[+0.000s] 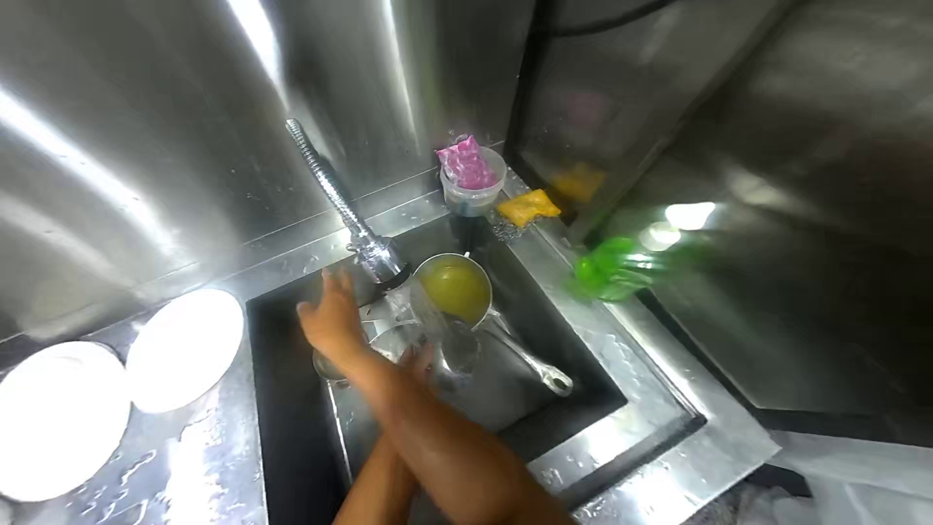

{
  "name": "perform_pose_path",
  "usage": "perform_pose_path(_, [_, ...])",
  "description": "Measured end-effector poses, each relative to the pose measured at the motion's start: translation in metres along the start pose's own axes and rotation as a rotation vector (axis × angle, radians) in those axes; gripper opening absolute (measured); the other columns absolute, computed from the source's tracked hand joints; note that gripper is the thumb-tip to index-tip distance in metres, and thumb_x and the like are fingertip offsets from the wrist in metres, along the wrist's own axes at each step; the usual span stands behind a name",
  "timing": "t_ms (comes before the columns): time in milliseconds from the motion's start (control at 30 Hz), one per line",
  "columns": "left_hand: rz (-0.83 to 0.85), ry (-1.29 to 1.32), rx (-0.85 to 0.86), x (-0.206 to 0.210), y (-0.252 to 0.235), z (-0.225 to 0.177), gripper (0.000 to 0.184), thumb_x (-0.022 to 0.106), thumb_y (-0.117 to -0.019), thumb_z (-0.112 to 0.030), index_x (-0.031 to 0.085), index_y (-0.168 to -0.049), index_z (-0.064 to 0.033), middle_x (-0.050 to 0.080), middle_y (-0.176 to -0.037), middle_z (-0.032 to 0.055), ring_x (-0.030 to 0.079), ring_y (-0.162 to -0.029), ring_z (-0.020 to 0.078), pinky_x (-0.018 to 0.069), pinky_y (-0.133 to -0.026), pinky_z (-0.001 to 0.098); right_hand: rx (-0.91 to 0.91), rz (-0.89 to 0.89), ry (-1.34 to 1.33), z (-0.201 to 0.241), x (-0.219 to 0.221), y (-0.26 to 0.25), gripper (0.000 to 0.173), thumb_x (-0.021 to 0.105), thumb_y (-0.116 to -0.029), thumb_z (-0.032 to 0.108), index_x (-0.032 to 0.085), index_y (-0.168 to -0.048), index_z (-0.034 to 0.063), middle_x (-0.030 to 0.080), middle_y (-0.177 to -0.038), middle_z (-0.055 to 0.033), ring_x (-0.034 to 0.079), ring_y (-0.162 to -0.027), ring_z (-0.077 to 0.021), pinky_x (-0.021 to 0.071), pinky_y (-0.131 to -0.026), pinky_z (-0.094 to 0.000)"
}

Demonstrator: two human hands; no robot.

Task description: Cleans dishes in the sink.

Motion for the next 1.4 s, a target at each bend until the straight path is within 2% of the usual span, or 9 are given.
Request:
perform_pose_path(100, [0.044, 0.132, 0.058, -0.035, -0.003, -0.004, 0.023, 0.037, -0.1082, -0.005, 0.05, -0.126, 0.0033, 0.064, -0.099, 0.0097, 0.063, -0.086, 0.0108, 0.055, -0.078, 0.0284, -0.097, 0.175, -0.124, -0.066, 0.036, -0.043, 0.042, 0.057, -0.1048, 0.017, 0.054, -0.142, -0.0033, 0.059, -0.137, -0.0266, 0.061, -0.123, -0.0366, 0.0497, -0.104, -0.0511])
perform_pose_path(200, [0.081, 0.262, -0.056, -0.045, 0.004, -0.011, 0.022, 0.041, -0.1089, -0.009, 0.052, -0.125, -0.0001, 0.065, -0.097, 0.0104, 0.067, -0.086, 0.0177, 0.0577, -0.079, 0.0369, 0.085, 0.4, -0.078, -0.096, 0.002, -0.032, 0.04, 0.045, -0.1101, 0.019, 0.052, -0.143, -0.0016, 0.064, -0.131, -0.022, 0.066, -0.115, -0.0285, 0.0525, -0.1, -0.043])
perform_pose_path(467, [0.218, 0.113, -0.109, -0.029, 0.001, -0.013, 0.023, 0.049, -0.1063, -0.008, 0.057, -0.126, 0.002, 0.065, -0.101, 0.0117, 0.065, -0.088, 0.0175, 0.0555, -0.083, 0.0359, 0.078, 0.345, -0.081, -0.092, -0.069, -0.014, 0.032, 0.043, -0.1095, 0.012, 0.057, -0.134, -0.0035, 0.069, -0.116, -0.0164, 0.069, -0.1, -0.0174, 0.0552, -0.092, -0.033])
perform_pose_path(733, [0.285, -0.04, 0.006, -0.042, -0.003, -0.051, 0.028, 0.054, -0.1043, -0.01, 0.058, -0.13, 0.0003, 0.067, -0.107, 0.0124, 0.064, -0.091, 0.0173, 0.0547, -0.084, 0.0362, -0.007, 0.418, 0.246, -0.147, -0.083, -0.014, 0.033, 0.076, -0.0907, 0.01, 0.063, -0.119, -0.0011, 0.067, -0.097, -0.0133, 0.065, -0.086, -0.0202, 0.0557, -0.081, -0.0408])
perform_pose_path(833, [0.314, -0.14, 0.029, -0.041, -0.003, -0.046, 0.039, 0.055, -0.1058, -0.023, 0.052, -0.14, -0.005, 0.061, -0.129, 0.015, 0.059, -0.112, 0.0243, 0.0501, -0.095, 0.0459, -0.018, 0.241, 0.368, -0.146, -0.075, 0.007, 0.028, 0.076, -0.0911, 0.014, 0.064, -0.11, -0.0022, 0.067, -0.093, -0.0155, 0.065, -0.087, -0.0252, 0.0541, -0.081, -0.0463])
perform_pose_path(967, [0.353, 0.098, -0.049, -0.026, -0.013, -0.023, 0.044, 0.045, -0.1094, -0.034, 0.043, -0.147, -0.0109, 0.062, -0.121, 0.0141, 0.063, -0.102, 0.0234, 0.0545, -0.086, 0.0427, -0.319, 0.075, 0.716, -0.142, -0.03, 0.054, 0.024, 0.064, -0.096, 0.008, 0.07, -0.114, -0.006, 0.072, -0.109, -0.0247, 0.071, -0.102, -0.0407, 0.0556, -0.092, -0.056])
perform_pose_path(1133, [0.261, 0.282, -0.127, -0.025, -0.011, 0.003, 0.03, 0.05, -0.1068, -0.014, 0.056, -0.135, -0.0084, 0.066, -0.11, 0.0134, 0.066, -0.092, 0.0207, 0.0559, -0.081, 0.0393, -0.481, 0.07, 0.629, -0.166, -0.029, 0.072, 0.03, 0.06, -0.1015, 0.018, 0.073, -0.122, -0.0001, 0.071, -0.126, -0.0178, 0.068, -0.119, -0.035, 0.053, -0.104, -0.0501])
perform_pose_path(1300, [0.3, 0.416, -0.19, -0.008, -0.002, 0.026, 0.033, 0.039, -0.1116, -0.024, 0.055, -0.133, -0.0053, 0.067, -0.102, 0.0117, 0.067, -0.087, 0.019, 0.0572, -0.079, 0.0358, -0.031, 0.232, 0.915, -0.169, -0.041, 0.046, 0.056, 0.046, -0.1092, 0.027, 0.037, -0.155, -0.0045, 0.043, -0.156, -0.0258, 0.041, -0.147, -0.038, 0.031, -0.122, -0.0491])
perform_pose_path(1400, [0.215, 0.402, -0.231, -0.007, 0.002, 0.032, 0.047, 0.03, -0.1121, -0.041, 0.058, -0.123, -0.0046, 0.067, -0.088, 0.0102, 0.067, -0.075, 0.0175, 0.0571, -0.068, 0.0341, -0.186, 0.364, 0.793, -0.161, -0.015, 0.067, 0.059, 0.046, -0.1075, 0.018, 0.028, -0.16, -0.0024, 0.039, -0.161, -0.0218, 0.043, -0.147, -0.0331, 0.0327, -0.122, -0.0437])
Point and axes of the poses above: each hand's wrist, its own y-axis away from the middle knuckle, its own x-axis out of the palm, z = x × y, the point moved 8 cm from there along -y, towards the middle knuckle
